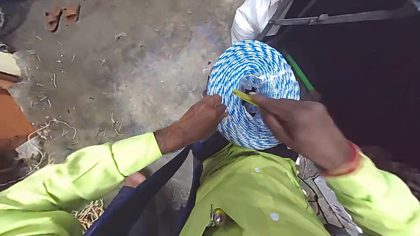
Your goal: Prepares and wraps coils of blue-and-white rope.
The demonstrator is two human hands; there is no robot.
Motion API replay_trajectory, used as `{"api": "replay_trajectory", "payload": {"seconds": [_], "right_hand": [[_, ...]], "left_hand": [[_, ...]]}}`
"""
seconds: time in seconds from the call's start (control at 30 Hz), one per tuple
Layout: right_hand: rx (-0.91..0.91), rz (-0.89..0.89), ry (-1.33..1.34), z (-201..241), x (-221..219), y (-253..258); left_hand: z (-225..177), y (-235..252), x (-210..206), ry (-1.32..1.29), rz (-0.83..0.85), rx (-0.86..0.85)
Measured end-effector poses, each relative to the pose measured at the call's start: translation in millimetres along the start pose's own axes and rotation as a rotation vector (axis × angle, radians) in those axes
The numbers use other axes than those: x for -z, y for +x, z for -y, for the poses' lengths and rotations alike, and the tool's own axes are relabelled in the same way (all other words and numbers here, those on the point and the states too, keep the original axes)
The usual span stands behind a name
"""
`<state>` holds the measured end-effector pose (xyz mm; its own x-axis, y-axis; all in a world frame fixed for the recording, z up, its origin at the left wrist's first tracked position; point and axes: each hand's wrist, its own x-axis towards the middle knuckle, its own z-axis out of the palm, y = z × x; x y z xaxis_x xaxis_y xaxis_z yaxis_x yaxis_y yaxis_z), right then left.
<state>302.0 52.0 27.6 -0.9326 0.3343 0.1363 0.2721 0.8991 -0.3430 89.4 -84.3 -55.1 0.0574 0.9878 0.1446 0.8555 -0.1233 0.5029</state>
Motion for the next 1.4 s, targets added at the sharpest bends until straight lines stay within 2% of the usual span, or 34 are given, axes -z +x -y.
{"api": "replay_trajectory", "payload": {"seconds": [0.07, 0.13, 0.3, 0.43, 0.53, 0.67, 0.73, 0.83, 0.93, 1.07, 1.1, 1.17, 1.27, 1.33, 1.4], "right_hand": [[0.01, 0.071, 0.027, -1.5, -25.8, 13.7], [0.061, 0.114, 0.029, -0.7, -31.8, 9.4], [0.169, 0.307, -0.048, -11.7, 13.1, -47.1], [0.135, 0.439, -0.216, -24.9, 54.6, -61.8], [0.115, 0.332, -0.223, -24.6, 61.9, -37.2], [0.129, 0.121, -0.056, -9.9, 22.5, 9.3], [0.132, 0.16, -0.017, -7.7, 2.7, 15.8], [0.192, 0.257, 0.012, -11.3, -3.5, -7.6], [0.189, 0.379, -0.06, -21.1, 25.0, -45.6], [-0.011, 0.512, -0.258, -41.9, 70.3, -72.5], [-0.041, 0.469, -0.278, -47.1, 74.4, -73.3], [-0.039, 0.241, -0.233, -51.0, 73.1, -65.2], [-0.05, -0.095, -0.006, -47.6, 47.2, -42.2], [-0.099, -0.194, 0.156, -49.5, 17.6, -28.2], [-0.158, -0.269, 0.304, -56.3, -18.6, -12.7]], "left_hand": [[-6.4, -3.3, 7.1, -0.056, -0.001, 0.07], [-9.8, -7.9, 15.6, -0.092, 0.022, 0.13], [2.1, -12.1, 6.4, -0.109, 0.003, 0.099], [-5.2, -9.8, 10.6, -0.044, 0.011, 0.027], [-7.9, -9.3, 7.3, -0.039, -0.002, 0.021], [-9.6, -9.6, 5.2, -0.031, 0.028, 0.023], [-11.3, -12.1, 5.7, -0.022, 0.05, 0.034], [-8.7, -15.6, 3.8, -0.009, 0.02, 0.016], [-6.4, -15.7, 2.3, -0.012, 0.007, -0.012], [-4.7, -10.1, 3.5, 0.025, 0.032, -0.122], [-4.6, -8.6, 2.5, 0.045, 0.031, -0.158], [-3.2, -4.8, -1.2, 0.068, 0.042, -0.214], [-2.8, -3.1, 1.4, 0.014, 0.06, -0.133], [0.4, -7.2, 1.5, -0.101, 0.025, -0.065], [10.4, -11.7, -5.1, -0.178, -0.047, -0.082]]}}
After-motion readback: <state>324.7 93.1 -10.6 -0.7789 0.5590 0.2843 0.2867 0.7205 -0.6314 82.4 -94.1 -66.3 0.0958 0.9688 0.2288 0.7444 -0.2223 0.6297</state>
